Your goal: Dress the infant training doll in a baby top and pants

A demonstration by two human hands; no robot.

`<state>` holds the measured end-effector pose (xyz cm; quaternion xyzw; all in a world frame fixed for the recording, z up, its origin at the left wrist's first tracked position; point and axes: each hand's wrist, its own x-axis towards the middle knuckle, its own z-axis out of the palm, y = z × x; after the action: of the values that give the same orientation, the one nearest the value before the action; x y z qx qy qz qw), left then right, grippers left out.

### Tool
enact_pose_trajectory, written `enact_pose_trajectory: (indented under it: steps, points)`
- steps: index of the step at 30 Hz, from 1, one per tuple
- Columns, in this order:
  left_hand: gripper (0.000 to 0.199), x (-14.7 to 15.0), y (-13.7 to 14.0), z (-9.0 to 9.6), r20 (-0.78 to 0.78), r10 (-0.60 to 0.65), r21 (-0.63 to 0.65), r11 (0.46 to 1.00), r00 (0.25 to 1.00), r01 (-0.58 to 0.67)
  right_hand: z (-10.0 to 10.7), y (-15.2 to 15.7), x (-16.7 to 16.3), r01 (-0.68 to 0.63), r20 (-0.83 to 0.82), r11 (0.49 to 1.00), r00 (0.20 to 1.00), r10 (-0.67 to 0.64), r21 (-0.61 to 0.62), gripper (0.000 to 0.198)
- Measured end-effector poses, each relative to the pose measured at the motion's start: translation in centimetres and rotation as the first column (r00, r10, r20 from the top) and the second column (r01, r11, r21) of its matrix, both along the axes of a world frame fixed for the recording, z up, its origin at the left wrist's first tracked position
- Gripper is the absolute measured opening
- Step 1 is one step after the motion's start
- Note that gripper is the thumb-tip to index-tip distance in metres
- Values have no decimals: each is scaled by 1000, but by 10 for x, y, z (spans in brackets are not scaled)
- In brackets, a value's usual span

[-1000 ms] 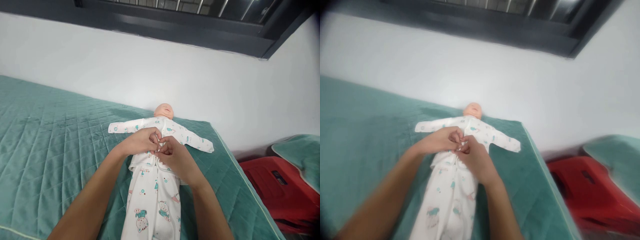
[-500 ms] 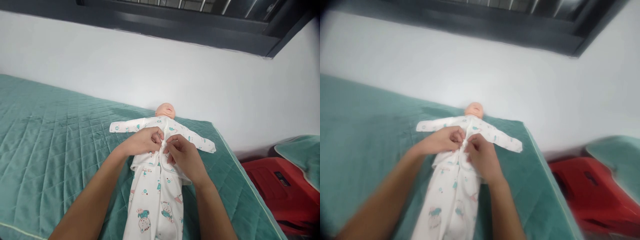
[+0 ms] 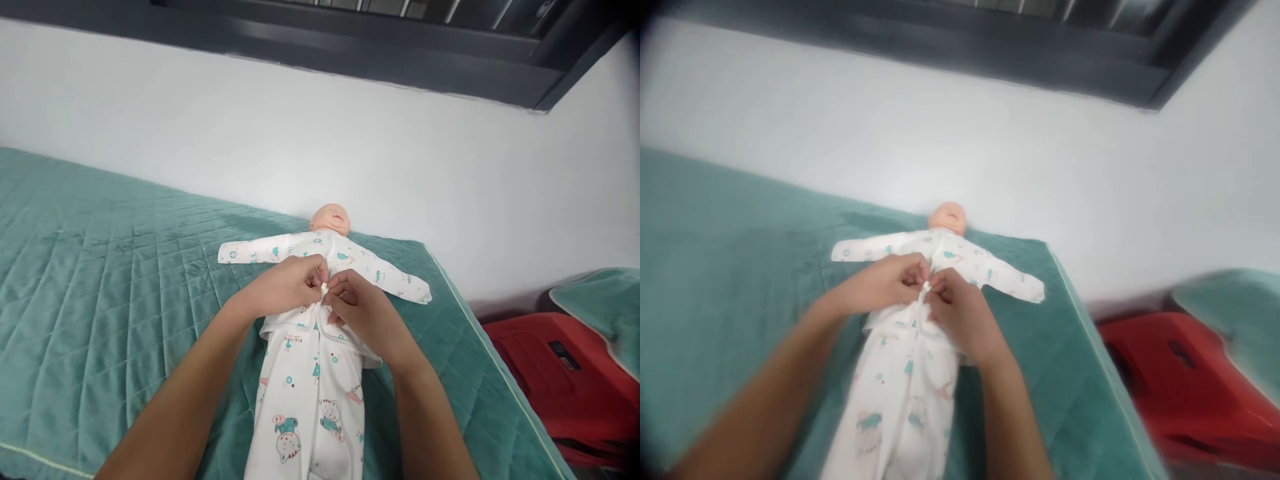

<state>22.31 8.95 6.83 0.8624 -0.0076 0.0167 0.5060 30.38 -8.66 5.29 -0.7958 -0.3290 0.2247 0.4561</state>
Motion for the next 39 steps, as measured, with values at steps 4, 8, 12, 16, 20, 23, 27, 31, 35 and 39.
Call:
enact_pose_trajectory:
  steps: [4,8,12,16,20,23,27,31,35,39]
  points:
    - [12,1,-3,0,37,20,49,999,999,-22,2,2,-3,8,7,997,1000,-7,-78,14]
    - [13,3,-4,-3,45,49,34,998,998,-50,5,4,-5,20,-85,994,996,-29,-109,13]
    - [17,3,-1,-6,43,22,-65,998,999,-19,5,3,-2,11,-106,996,994,-21,-93,15]
    - [20,4,2,-8,20,-18,-206,978,1000,22,6,0,0,8,-117,998,993,-15,-59,17]
    - [19,5,3,-10,-4,-1,-305,952,1000,-1,10,0,-2,67,-126,995,989,-77,-80,21]
    - [21,5,3,-10,-22,22,-285,958,1000,-27,13,2,-5,109,-116,987,986,-123,-118,20]
    - [18,3,2,-8,-21,64,-238,969,998,-67,12,5,-5,124,-111,984,984,-138,-129,19]
    - [10,1,1,-7,12,135,-161,978,991,-131,9,5,-4,134,-99,983,984,-146,-123,19]
    - [7,1,-1,-5,27,173,-87,982,984,-171,8,5,-4,125,-93,985,986,-136,-115,20]
    - [5,1,-2,-4,28,181,-56,982,983,-179,9,5,-3,121,-117,987,984,-133,-106,20]
